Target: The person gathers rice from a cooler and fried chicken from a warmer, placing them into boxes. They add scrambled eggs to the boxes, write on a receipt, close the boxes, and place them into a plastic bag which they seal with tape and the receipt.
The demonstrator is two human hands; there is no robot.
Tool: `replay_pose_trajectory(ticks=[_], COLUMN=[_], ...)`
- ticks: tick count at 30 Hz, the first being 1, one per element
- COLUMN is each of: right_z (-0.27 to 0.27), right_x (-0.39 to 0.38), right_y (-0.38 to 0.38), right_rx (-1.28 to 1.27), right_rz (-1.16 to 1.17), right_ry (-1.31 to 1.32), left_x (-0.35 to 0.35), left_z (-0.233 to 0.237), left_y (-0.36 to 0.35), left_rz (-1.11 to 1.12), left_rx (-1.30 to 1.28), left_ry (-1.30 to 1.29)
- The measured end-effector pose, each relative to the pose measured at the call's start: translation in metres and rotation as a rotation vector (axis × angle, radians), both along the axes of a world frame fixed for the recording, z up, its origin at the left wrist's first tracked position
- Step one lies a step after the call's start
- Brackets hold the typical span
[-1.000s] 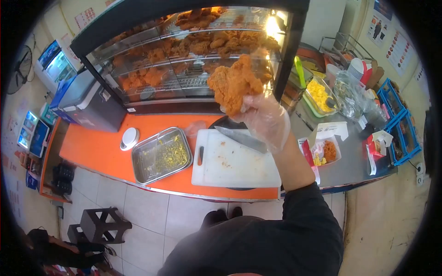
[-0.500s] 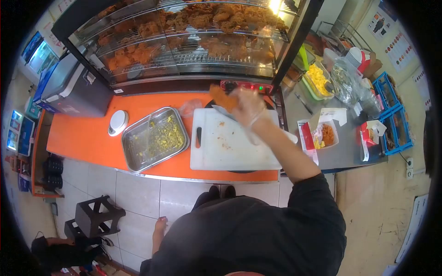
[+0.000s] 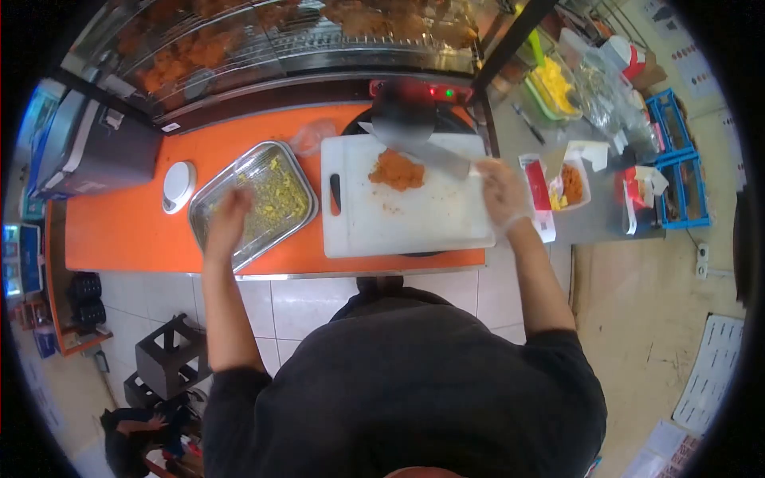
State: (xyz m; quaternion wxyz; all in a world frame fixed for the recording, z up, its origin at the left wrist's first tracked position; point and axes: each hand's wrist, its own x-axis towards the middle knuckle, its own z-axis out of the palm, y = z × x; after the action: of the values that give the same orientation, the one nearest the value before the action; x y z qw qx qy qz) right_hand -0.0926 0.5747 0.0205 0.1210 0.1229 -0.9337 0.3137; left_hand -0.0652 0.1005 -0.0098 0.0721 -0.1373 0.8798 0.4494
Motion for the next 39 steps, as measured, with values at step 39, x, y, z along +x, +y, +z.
replay_pose_trajectory(ticks=[39], right_z=[-0.037], right_x=[0.048], right_y=[0.461], right_rx=[0.205], right_rz=[-0.012], right_ry=[-0.051], left_x=[-0.034], left_z=[-0.078], left_y=[0.599], left_rz=[-0.15], left_rx=[0.288], left_ry=[0.11])
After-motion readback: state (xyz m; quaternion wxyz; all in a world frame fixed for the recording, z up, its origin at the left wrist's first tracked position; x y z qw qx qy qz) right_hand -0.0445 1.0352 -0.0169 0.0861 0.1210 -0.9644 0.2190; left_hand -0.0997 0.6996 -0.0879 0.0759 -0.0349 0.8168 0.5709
